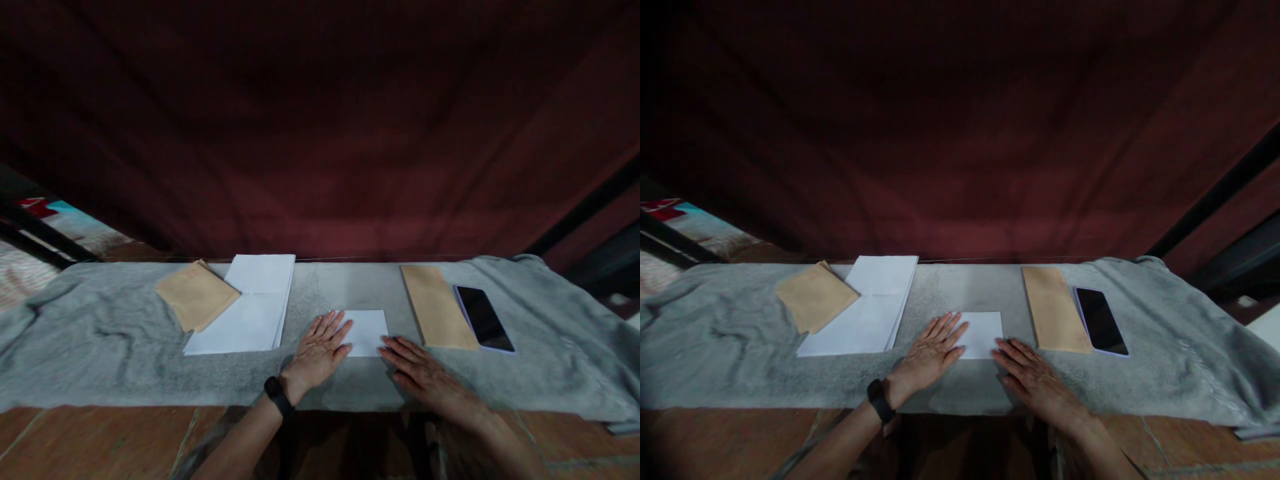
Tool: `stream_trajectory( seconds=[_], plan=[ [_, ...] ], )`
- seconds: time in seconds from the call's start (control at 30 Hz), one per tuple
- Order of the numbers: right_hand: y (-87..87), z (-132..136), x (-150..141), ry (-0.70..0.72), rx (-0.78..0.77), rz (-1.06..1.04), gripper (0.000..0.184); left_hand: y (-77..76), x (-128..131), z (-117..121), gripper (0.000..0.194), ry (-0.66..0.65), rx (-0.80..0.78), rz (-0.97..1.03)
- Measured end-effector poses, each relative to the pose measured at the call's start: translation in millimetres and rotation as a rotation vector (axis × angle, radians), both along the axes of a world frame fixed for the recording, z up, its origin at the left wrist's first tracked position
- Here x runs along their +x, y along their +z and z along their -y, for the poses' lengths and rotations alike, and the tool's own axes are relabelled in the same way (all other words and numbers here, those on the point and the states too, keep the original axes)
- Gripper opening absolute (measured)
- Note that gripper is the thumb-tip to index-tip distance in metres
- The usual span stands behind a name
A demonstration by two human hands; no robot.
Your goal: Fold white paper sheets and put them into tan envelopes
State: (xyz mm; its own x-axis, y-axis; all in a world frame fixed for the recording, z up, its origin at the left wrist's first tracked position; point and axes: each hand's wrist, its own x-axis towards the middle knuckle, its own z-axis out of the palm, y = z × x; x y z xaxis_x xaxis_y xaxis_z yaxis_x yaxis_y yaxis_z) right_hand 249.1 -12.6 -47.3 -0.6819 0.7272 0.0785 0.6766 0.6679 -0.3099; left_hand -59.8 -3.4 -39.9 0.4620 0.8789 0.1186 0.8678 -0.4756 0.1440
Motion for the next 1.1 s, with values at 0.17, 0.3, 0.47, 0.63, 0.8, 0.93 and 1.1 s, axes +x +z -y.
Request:
stream_trajectory(
  seconds=[0.17,0.3,0.47,0.63,0.8,0.93,1.1],
  plan=[
    [1.9,-5,-2,-0.057,0.046,-0.049,0.045,9.8,-7,-3,0.055,-0.053,-0.031,0.001],
    [4.6,-7,-13,-0.073,0.151,-0.068,0.047,25.4,-5,-1,0.044,-0.152,-0.025,0.02],
    [5.5,-4,-42,-0.06,0.252,-0.066,0.046,37.0,7,11,0.031,-0.188,-0.019,-0.032],
    [6.4,0,-67,-0.133,0.282,-0.055,0.046,43.2,14,16,0.025,-0.214,-0.007,-0.11],
    [23.2,-7,-74,-0.21,0.132,-0.167,0.043,56.9,11,8,0.036,-0.237,0.189,0.102],
    [38.8,-22,-73,-0.489,-0.227,-0.768,0.032,57.3,9,-6,0.063,0.142,0.214,0.717],
    [43.1,-24,-88,-0.65,-0.81,-1.462,0.035,45.2,23,-11,0.079,0.524,-0.512,1.565]
  ],
)
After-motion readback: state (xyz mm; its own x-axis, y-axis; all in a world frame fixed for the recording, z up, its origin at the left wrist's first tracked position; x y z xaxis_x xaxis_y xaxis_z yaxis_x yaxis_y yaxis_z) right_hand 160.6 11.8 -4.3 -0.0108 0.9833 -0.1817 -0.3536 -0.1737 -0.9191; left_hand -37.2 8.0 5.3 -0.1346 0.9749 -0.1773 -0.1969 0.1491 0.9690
